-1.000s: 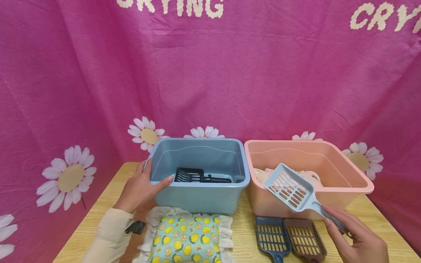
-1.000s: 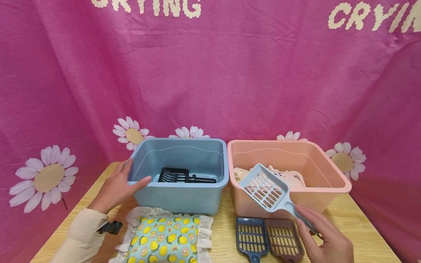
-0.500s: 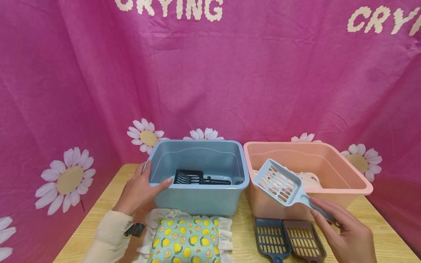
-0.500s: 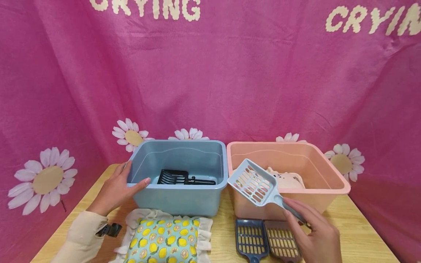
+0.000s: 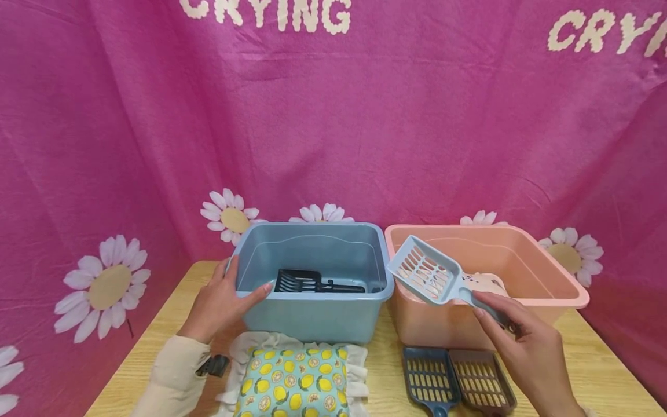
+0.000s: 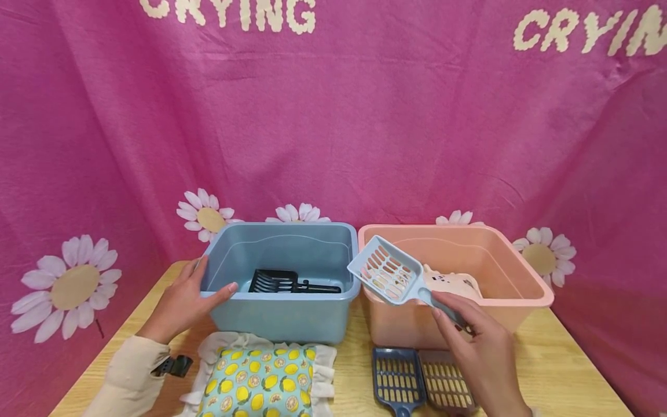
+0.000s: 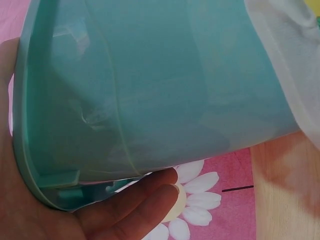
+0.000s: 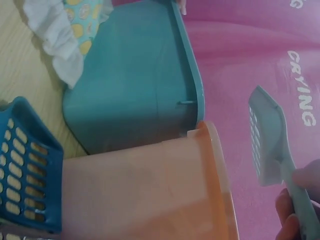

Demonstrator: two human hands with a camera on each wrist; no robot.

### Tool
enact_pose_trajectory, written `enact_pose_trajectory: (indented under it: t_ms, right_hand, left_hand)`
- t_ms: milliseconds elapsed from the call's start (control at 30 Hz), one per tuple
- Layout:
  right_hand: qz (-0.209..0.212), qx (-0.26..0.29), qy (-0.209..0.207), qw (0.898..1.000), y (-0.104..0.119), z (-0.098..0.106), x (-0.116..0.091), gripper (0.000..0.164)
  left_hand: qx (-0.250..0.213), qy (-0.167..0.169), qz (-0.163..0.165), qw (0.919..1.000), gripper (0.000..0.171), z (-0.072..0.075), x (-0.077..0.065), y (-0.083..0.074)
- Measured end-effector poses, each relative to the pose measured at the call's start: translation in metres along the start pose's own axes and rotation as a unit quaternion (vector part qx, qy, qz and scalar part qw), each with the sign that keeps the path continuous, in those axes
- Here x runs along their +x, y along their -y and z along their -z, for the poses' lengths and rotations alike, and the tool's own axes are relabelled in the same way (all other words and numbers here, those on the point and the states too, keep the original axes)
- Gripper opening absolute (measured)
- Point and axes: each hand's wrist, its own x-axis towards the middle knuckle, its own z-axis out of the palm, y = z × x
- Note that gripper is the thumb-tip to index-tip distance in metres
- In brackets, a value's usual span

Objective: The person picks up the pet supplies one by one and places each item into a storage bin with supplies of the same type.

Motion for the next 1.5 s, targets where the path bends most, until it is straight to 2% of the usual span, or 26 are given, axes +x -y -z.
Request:
enact_pose_trajectory:
  t_ms: [100, 333, 567, 833, 1233, 1500]
  right_hand:
    - [-0.001, 0.019, 0.001, 1.0, 0.002, -0.006, 0.006, 0.038]
    - [0.03, 0.063, -0.002, 0.998, 0.002, -0.019, 0.017, 0.037]
    - [0.01, 0.068, 0.007, 0.998, 0.0, -0.028, 0.025, 0.034]
    - [0.009, 0.069, 0.017, 0.997, 0.0, -0.033, 0.036, 0.029]
    - [-0.007, 0.112, 0.059, 0.992, 0.004, -0.05, 0.055, 0.029]
    - [0.002, 0.141, 0.09, 0.986, 0.013, -0.067, 0.067, 0.027]
  left_hand:
    - [0.002, 0.0, 0.002, 1.0, 0.11, 0.001, 0.0, 0.0]
    - [0.002, 0.004, 0.005, 1.0, 0.111, 0.0, 0.0, 0.001]
    - [0.007, 0.003, 0.003, 1.0, 0.11, 0.0, -0.001, 0.0]
    - [0.013, 0.0, -0.007, 0.9999, 0.11, 0.001, -0.001, 0.0]
    - [0.01, 0.0, -0.001, 1.0, 0.111, -0.001, 0.0, 0.002]
    - [0.009, -0.003, -0.002, 1.0, 0.111, -0.001, 0.001, 0.002]
